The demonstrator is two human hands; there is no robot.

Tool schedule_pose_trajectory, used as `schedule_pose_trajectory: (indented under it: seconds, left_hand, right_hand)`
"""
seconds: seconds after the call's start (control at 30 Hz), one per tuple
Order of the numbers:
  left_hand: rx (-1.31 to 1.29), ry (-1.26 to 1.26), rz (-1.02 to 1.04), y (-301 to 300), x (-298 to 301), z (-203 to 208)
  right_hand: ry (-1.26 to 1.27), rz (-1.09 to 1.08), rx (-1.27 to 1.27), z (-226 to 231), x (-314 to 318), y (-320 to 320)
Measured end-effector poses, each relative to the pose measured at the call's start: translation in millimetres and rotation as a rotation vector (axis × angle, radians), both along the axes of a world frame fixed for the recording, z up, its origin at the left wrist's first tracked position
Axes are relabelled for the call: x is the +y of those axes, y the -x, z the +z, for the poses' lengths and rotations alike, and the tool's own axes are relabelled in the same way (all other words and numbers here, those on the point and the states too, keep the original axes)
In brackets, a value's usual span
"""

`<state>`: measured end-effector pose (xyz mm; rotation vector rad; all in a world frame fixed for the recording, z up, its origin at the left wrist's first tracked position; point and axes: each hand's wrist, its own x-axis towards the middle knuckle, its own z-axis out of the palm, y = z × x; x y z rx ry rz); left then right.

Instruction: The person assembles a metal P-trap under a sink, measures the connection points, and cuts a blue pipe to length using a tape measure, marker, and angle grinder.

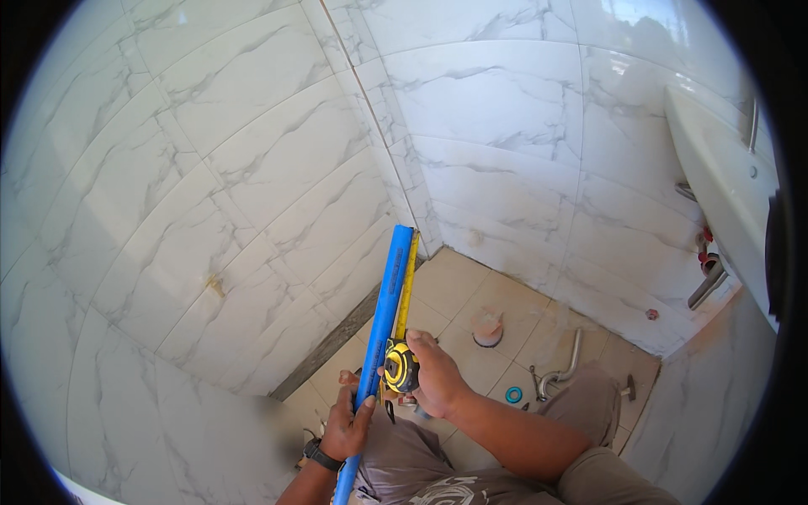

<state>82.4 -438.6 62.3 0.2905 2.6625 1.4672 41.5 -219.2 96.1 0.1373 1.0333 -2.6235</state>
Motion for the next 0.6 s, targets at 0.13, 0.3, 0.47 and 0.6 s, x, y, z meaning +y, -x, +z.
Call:
schedule_pose_trajectory:
  seconds: [0.13, 0.3, 0.47, 0.6]
  left_hand:
    - [0.035, -0.020, -0.036, 6.8, 0.3, -0.9]
    - [-0.072, -0.189, -0.081, 16.2, 9.8, 14.1]
    - [0.170, -0.274, -0.113, 28.6, 37.8, 18.8]
    - [0.272, -0.069, -0.223, 32.9, 42.9, 17.2]
  right_hand:
    - [0.007, -0.020, 0.009, -5.7, 1.5, -1.5]
    - [0.014, -0.040, 0.015, -16.1, -1.4, -1.4]
    - [-0.105, -0.145, 0.006, -33.8, -20.4, -13.4]
    - [-0.257, -0.147, 0.144, -40.0, -23.0, -24.4]
